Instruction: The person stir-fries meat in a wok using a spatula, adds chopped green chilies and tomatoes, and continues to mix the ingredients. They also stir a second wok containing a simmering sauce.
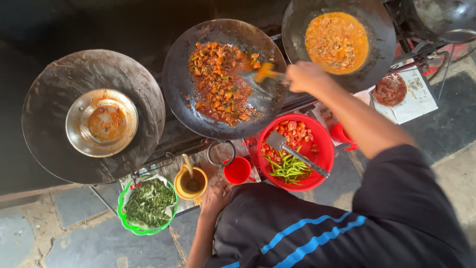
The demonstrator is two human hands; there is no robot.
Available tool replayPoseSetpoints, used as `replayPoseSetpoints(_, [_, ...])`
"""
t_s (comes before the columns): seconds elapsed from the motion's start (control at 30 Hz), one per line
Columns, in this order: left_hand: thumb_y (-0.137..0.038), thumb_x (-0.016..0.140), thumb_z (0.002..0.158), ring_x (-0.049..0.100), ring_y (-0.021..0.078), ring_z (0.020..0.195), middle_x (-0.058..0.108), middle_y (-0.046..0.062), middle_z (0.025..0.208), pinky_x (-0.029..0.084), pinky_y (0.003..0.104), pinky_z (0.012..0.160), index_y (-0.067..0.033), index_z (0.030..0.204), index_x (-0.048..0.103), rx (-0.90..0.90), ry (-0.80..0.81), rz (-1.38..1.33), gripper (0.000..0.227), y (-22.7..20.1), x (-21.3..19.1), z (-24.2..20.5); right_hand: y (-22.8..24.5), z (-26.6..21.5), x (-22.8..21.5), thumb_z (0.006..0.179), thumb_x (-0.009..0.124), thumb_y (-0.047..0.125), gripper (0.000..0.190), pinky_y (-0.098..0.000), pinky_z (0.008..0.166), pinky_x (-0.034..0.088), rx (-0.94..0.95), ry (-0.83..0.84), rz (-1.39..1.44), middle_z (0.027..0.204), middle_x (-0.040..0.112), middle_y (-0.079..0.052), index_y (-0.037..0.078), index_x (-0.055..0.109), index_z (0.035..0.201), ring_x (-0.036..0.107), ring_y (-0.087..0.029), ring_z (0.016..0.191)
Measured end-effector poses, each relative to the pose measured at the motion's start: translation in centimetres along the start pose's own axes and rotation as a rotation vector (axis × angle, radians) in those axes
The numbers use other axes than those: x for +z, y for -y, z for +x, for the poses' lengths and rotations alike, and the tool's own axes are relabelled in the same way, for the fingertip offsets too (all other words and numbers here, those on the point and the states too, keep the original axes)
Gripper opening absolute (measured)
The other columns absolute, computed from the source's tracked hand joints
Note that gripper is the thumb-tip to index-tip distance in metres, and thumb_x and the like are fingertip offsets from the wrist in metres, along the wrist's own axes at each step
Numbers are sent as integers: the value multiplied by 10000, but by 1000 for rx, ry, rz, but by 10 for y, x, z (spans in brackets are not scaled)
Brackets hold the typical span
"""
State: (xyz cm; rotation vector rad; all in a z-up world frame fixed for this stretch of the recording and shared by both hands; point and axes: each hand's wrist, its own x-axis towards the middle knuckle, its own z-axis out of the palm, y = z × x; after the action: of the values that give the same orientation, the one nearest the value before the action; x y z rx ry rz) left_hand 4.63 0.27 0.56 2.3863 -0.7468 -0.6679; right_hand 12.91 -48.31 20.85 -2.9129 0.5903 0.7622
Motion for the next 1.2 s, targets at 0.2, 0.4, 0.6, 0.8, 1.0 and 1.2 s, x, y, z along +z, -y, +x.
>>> replayPoseSetpoints(0.2, [-317, 744, 839, 706, 367, 963, 742, 143, 982, 548, 512, 814, -160, 1066, 634, -17, 82, 29, 297, -5, -12, -8, 66, 83, 16, 675, 781, 161, 436, -486, 816, 559, -286, -340, 113, 1004, 730, -209, 154, 785, 1111, 706, -395, 963])
replayPoseSetpoints(0.4, [-303, 761, 807, 699, 360, 968, 710, 118, 1020, 549, 494, 793, -109, 1028, 601, 38, 96, -105, 335, 2, -5, -12, 55, -2, -22, 756, 724, 215, 387, -506, 807, 566, -189, -196, 73, 1015, 746, -151, 248, 792, 1135, 712, -366, 968])
replayPoseSetpoints(0.6, [-318, 761, 848, 675, 367, 1048, 684, 143, 1089, 538, 484, 856, -88, 1141, 584, 29, 149, -155, 413, 13, -5, -16, 39, -96, -38, 655, 679, 116, 526, -422, 788, 613, -67, 260, -15, 902, 817, -126, 277, 796, 1142, 789, -283, 858])
replayPoseSetpoints(0.8, [-233, 779, 801, 652, 400, 1073, 652, 195, 1169, 527, 499, 861, -52, 1254, 531, 197, 33, -249, 548, 16, 2, -22, 118, -31, -11, 720, 678, 156, 353, -421, 731, 588, -34, 205, 201, 817, 787, -137, 164, 802, 1051, 769, -281, 775])
replayPoseSetpoints(1.0, [-257, 782, 821, 657, 386, 1074, 635, 167, 1145, 534, 488, 876, -79, 1166, 502, 143, 109, -212, 479, 24, 5, -16, 139, -4, -33, 691, 655, 134, 451, -460, 787, 573, -136, -117, 204, 832, 766, -134, 236, 779, 1113, 741, -318, 872])
replayPoseSetpoints(1.2, [-250, 767, 825, 668, 383, 1041, 603, 173, 1134, 530, 489, 867, -83, 1196, 466, 242, 87, -299, 506, 34, 3, -23, 81, -90, -35, 849, 665, 363, 309, -450, 848, 595, -15, 133, -157, 1029, 804, -83, 241, 820, 1087, 752, -290, 979])
